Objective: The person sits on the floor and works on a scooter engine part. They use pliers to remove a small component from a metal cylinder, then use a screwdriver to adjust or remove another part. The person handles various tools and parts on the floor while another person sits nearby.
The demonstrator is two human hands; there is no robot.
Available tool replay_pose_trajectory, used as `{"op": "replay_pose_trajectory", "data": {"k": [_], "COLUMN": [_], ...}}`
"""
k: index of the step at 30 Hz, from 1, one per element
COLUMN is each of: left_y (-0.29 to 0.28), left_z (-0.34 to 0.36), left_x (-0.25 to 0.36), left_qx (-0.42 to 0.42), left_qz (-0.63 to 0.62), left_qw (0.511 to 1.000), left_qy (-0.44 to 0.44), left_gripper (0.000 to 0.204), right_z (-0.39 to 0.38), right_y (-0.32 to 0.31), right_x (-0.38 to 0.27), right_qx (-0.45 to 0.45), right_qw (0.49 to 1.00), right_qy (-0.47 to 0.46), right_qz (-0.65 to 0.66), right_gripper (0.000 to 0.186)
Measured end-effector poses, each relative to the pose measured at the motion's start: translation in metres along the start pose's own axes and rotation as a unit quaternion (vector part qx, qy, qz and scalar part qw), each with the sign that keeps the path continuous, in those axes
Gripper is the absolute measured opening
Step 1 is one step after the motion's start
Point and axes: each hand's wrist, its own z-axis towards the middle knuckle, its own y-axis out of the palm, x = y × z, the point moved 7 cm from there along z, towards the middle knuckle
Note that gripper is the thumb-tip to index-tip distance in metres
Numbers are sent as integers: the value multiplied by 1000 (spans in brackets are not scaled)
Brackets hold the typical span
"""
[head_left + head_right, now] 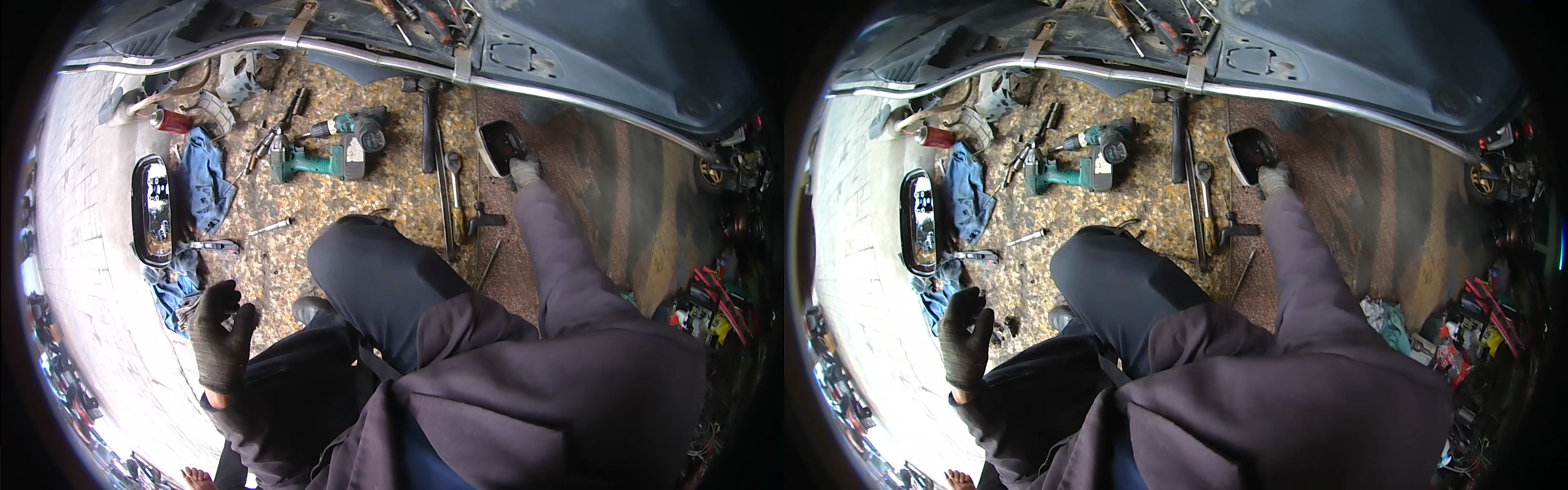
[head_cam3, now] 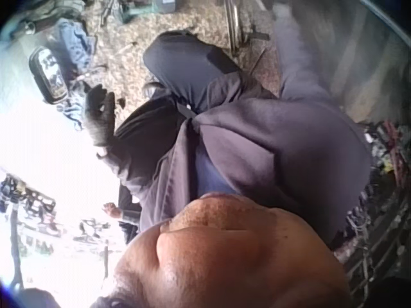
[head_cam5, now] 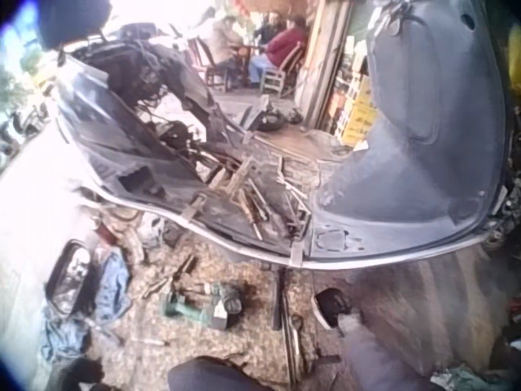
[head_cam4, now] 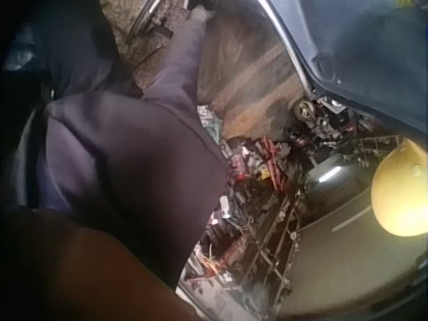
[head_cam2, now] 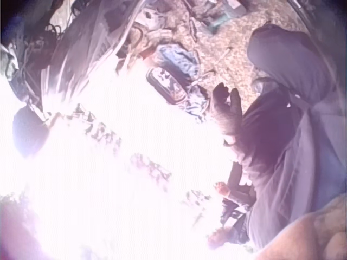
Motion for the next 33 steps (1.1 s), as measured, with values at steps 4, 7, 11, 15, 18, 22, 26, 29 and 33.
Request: {"op": "replay_pose_trajectory", "data": {"k": [4,7,11,15,18,22,26,29,33], "left_y": [4,6,11,9,7,-10,-57,-92,-111], "left_z": [-1,-1,8,16,27,57,113,181,269], "left_x": [-1,2,0,3,9,11,57,93,138], "left_qx": [0,-2,-4,-1,-16,16,125,192,317], "left_qz": [5,34,24,25,25,-64,-1,59,142], "left_qw": [1000,999,1000,1000,999,997,971,949,885], "left_qy": [-29,-5,6,17,43,26,202,241,310], "left_gripper": [34,31,32,34,33,29,27,26,26], "right_z": [43,72,63,-5,-79,-203,-211,-207,-228], "right_y": [18,35,50,19,22,55,110,124,118], "right_x": [47,80,93,42,-74,-263,-372,-390,-381], "right_qx": [14,-26,-100,28,3,-75,-31,-86,51], "right_qw": [999,991,983,994,985,738,787,811,766], "right_qy": [18,69,112,108,-164,-660,-616,-564,-640], "right_qz": [41,108,103,-11,58,122,17,127,39], "right_gripper": [18,19,11,21,20,6,11,8,10]}}
